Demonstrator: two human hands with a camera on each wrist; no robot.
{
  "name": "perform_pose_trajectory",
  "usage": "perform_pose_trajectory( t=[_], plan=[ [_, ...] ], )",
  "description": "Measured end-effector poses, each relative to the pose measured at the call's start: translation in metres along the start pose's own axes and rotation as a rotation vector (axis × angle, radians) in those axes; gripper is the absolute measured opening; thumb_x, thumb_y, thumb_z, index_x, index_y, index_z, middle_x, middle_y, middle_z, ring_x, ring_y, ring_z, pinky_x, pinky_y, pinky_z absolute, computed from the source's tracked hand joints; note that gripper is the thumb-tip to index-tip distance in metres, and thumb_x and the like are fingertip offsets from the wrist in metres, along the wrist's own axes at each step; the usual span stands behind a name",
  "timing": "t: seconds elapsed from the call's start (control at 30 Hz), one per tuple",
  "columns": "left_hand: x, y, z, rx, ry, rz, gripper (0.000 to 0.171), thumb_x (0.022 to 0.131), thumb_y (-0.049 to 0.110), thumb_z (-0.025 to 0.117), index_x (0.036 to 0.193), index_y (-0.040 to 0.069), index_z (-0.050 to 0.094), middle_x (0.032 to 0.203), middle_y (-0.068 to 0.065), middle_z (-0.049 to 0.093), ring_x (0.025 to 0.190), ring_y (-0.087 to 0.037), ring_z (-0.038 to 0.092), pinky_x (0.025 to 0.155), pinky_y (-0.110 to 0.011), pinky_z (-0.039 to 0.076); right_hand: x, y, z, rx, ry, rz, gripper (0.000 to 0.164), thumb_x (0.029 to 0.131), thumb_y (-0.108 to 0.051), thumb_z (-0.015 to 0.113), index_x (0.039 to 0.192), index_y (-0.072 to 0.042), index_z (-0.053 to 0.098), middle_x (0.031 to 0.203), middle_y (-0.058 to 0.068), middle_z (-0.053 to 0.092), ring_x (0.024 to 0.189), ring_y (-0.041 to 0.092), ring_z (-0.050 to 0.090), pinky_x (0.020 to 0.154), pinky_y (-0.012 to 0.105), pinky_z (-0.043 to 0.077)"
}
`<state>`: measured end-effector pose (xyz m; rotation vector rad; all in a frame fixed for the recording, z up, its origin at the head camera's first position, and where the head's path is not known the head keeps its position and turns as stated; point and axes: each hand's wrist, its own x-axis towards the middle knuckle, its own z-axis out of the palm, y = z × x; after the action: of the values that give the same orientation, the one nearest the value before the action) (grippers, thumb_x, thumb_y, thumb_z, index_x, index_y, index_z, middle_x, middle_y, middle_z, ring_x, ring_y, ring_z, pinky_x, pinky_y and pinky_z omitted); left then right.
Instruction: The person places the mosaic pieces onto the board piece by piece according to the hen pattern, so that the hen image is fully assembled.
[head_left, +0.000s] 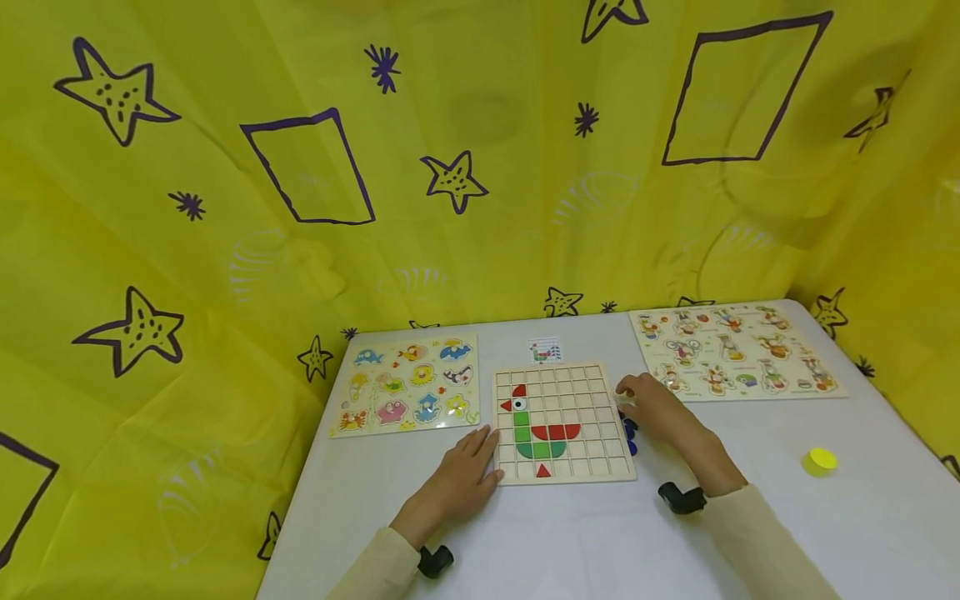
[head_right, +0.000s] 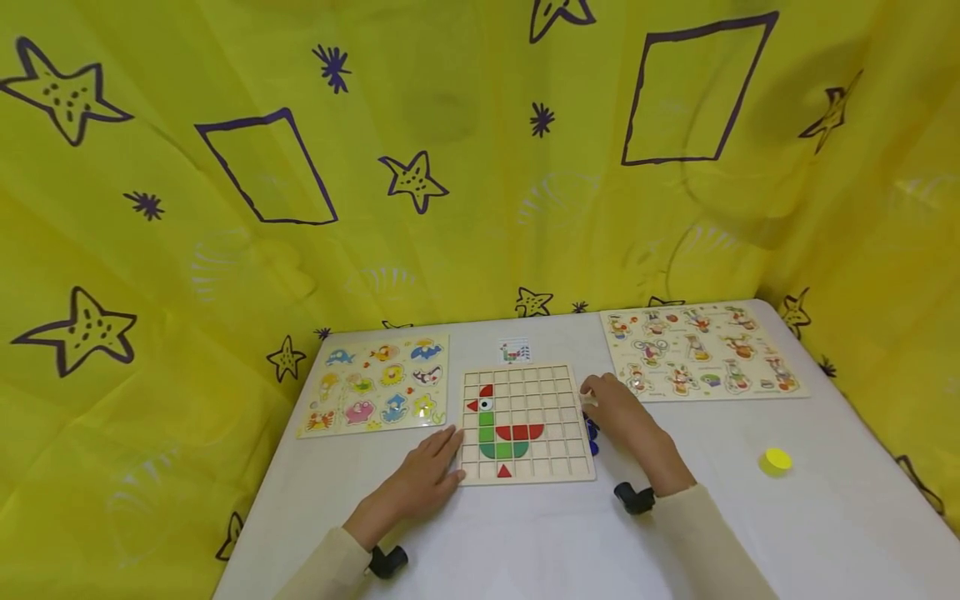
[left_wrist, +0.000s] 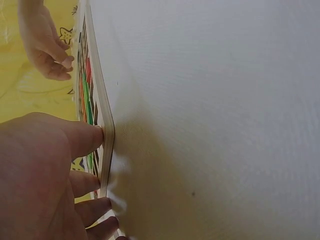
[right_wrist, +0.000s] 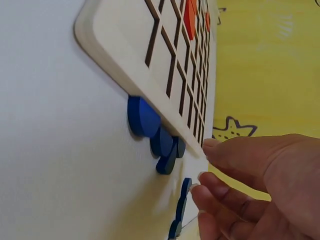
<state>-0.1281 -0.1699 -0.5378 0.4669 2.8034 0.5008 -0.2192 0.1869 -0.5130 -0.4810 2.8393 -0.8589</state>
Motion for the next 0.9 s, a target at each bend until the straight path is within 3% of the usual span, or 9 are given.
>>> perform_pose_trajectory(
  t=[0.33,0.6,0.8,0.9],
  plan=[
    [0.000,0.000,0.001,0.011,0.003,-0.001,0.071,0.108,0.044,0.053,0.168,0.016,0.029,0.175,-0.006,0.026,0.161,-0.031,0.025,0.127,-0.055,0.030,0.000,0.010,-0.003,0.032,-0.080,0.019,0.015,0.098,-0.003,0.068,0.112,0.002,0.068,0.101,0.019,0.062,0.092,0.031,0.061,0.083,0.051,0.054],
    [0.000,0.000,0.000,0.003,0.005,0.002,0.070,0.108,0.042,0.055,0.168,0.013,0.030,0.175,-0.008,0.027,0.161,-0.033,0.026,0.127,-0.057,0.030,0.002,0.013,-0.001,0.050,-0.105,0.022,0.015,0.098,-0.003,0.070,0.112,0.001,0.068,0.102,0.019,0.062,0.092,0.030,0.059,0.084,0.050,0.053],
    [-0.001,0.000,-0.001,0.000,0.003,-0.007,0.071,0.108,0.042,0.054,0.168,0.014,0.029,0.175,-0.007,0.026,0.161,-0.032,0.025,0.127,-0.056,0.031,0.003,0.015,0.002,0.054,-0.087,0.016,0.017,0.098,-0.004,0.070,0.113,0.003,0.067,0.097,0.016,0.061,0.086,0.027,0.056,0.078,0.043,0.051],
    [0.000,0.000,-0.001,-0.004,0.001,-0.004,0.071,0.108,0.042,0.054,0.168,0.014,0.029,0.175,-0.007,0.026,0.161,-0.032,0.025,0.127,-0.056,0.030,0.004,0.015,0.004,0.051,-0.073,0.055,0.018,0.100,-0.007,0.068,0.115,0.003,0.067,0.098,0.014,0.059,0.086,0.025,0.055,0.076,0.040,0.049]
  ],
)
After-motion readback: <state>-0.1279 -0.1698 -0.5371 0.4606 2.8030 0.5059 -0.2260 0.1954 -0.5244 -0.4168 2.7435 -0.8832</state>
